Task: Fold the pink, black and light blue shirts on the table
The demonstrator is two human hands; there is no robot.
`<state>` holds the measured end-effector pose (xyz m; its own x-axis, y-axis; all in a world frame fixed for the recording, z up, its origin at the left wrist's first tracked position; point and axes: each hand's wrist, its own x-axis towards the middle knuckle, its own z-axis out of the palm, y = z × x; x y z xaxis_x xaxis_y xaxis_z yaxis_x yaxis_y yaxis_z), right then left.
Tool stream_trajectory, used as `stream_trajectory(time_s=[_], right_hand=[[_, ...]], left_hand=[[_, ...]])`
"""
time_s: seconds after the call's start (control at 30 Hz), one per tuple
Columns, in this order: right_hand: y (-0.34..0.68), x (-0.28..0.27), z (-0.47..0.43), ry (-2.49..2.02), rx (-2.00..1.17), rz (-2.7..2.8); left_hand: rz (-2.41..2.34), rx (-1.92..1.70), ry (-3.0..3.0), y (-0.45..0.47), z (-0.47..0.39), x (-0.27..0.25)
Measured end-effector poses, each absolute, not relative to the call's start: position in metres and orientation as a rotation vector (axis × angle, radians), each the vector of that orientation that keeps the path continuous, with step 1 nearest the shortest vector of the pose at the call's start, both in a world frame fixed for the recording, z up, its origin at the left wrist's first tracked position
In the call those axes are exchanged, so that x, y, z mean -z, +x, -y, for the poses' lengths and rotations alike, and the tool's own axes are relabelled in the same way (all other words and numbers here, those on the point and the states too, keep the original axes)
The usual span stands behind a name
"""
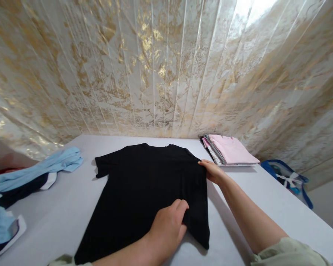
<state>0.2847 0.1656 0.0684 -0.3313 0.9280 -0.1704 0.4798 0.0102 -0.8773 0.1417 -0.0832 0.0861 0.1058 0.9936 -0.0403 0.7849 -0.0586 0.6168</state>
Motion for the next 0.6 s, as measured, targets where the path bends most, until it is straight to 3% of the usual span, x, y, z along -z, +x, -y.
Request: stream_trajectory(time_s=[0.2,0.37,0.47,0.6], right_hand=[[0.311,-0.183,-0.202,-1.122,-1.408,1.261],[0.236,-0.285,-0.205,-0.787,-1.202,1.418],[0.157,-0.292,-0.188,-0.698,-1.133,1.623],[0.064,-0.237,-0.154,-0.709,-1.127,1.95]], left_hand=[[-1.316,-1.286,1.678,0.168,0.056,-0.151],[-1.232,-1.662,1.371,0.146,0.062,-0.187],[-1.271,-1.727,1.184,0.121,0.076,-0.174],[-1.411,-1.725,0.83,0.084,0.099,-0.129]])
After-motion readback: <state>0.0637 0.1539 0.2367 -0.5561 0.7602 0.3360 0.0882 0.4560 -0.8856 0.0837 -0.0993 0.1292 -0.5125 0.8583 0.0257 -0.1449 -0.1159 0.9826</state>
